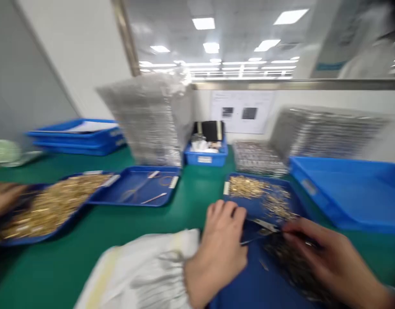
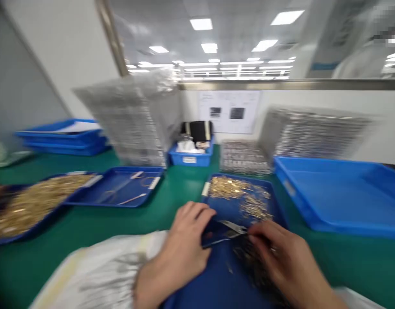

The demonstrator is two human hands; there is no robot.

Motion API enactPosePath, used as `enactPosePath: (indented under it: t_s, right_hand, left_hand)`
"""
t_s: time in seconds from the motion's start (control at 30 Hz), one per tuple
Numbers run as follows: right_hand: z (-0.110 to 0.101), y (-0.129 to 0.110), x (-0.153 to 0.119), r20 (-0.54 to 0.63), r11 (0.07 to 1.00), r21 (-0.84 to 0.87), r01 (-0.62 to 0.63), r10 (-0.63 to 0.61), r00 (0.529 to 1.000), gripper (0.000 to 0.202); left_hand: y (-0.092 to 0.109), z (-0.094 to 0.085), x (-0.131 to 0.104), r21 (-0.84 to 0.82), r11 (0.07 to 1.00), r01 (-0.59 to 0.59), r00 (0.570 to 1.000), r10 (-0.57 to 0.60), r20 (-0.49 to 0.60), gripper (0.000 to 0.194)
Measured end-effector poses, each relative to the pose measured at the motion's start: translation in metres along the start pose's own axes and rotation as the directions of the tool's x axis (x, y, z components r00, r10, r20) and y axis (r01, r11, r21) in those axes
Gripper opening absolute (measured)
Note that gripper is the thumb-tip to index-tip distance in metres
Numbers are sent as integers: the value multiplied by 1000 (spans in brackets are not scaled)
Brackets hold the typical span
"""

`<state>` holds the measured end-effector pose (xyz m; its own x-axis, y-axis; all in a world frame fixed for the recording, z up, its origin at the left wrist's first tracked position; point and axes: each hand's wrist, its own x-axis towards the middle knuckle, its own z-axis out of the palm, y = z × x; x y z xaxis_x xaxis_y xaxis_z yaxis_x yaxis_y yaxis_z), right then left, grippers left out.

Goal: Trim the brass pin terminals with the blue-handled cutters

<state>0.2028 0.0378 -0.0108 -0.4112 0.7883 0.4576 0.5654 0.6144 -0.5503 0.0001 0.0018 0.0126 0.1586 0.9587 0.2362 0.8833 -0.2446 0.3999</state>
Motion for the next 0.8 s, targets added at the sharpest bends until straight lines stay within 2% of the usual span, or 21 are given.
enactPosePath:
  t_s: [0.03,0.13,0.23,0.57,0.8]
  right_hand:
    - [-6,1,0,70,998,4,-62,62,996,14]
    - [-9,-2,5,120,987,60,-151,143,982,16]
    - [-8,-7,10,122,988,100,-115,103,987,16]
    - [-10,-11,9,180,984,167,-58,28,983,19]
    - [-6,-12,8,153,991,96,-97,82,985,14]
  left_hand:
    - [-1,4,1,-5,999,-42,998,42,-38,40]
    - [-12,8,5,-17,992,-126,989,124,-83,39]
    - [-17,8,5,-4,988,-154,984,153,-93,43]
    - [-13,8,3,43,983,-181,978,184,-95,43]
    - [-9,8,1,90,986,-143,985,151,-82,35]
